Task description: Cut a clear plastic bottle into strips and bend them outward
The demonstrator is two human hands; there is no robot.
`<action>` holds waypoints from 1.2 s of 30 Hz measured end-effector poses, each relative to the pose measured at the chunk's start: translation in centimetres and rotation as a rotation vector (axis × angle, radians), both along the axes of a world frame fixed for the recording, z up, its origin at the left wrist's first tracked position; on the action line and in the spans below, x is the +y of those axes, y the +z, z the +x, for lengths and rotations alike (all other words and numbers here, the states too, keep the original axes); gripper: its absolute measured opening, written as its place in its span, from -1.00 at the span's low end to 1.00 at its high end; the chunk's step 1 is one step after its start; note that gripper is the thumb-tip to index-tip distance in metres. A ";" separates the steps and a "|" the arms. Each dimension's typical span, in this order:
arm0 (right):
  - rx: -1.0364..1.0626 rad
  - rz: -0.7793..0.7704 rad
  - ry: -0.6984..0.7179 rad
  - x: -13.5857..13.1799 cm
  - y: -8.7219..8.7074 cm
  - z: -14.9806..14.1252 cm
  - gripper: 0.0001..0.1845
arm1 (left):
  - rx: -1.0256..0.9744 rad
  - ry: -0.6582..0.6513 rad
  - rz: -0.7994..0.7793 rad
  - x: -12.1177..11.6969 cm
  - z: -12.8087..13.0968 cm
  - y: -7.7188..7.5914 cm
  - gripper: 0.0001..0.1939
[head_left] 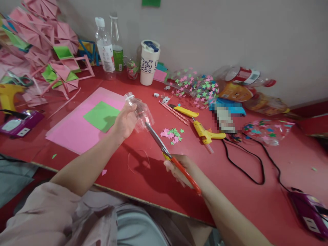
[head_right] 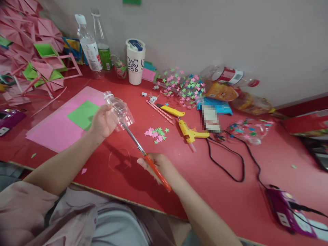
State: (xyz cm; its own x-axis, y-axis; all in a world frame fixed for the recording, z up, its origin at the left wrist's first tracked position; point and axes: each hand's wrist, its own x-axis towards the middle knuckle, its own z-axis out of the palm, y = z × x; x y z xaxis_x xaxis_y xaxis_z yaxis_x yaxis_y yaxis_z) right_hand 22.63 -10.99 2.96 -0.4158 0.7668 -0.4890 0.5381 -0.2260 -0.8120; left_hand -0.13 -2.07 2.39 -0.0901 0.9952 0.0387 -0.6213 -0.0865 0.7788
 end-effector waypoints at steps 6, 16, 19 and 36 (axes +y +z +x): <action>0.042 0.089 0.081 0.0 0.4 0.3 -0.34 | 0.039 -0.014 0.024 -0.2 0.4 0.0 -0.75; -0.027 0.014 0.005 0.1 0.0 -0.1 -0.38 | 0.037 -0.022 0.029 -0.3 0.4 -0.2 -0.72; -0.073 -0.022 -0.015 0.1 0.0 -0.3 -0.41 | 0.032 -0.025 0.035 -0.3 0.3 -0.2 -0.73; -0.010 0.069 0.009 0.1 -0.7 0.0 -0.34 | 0.034 -0.094 0.043 -0.5 0.8 -0.4 -0.73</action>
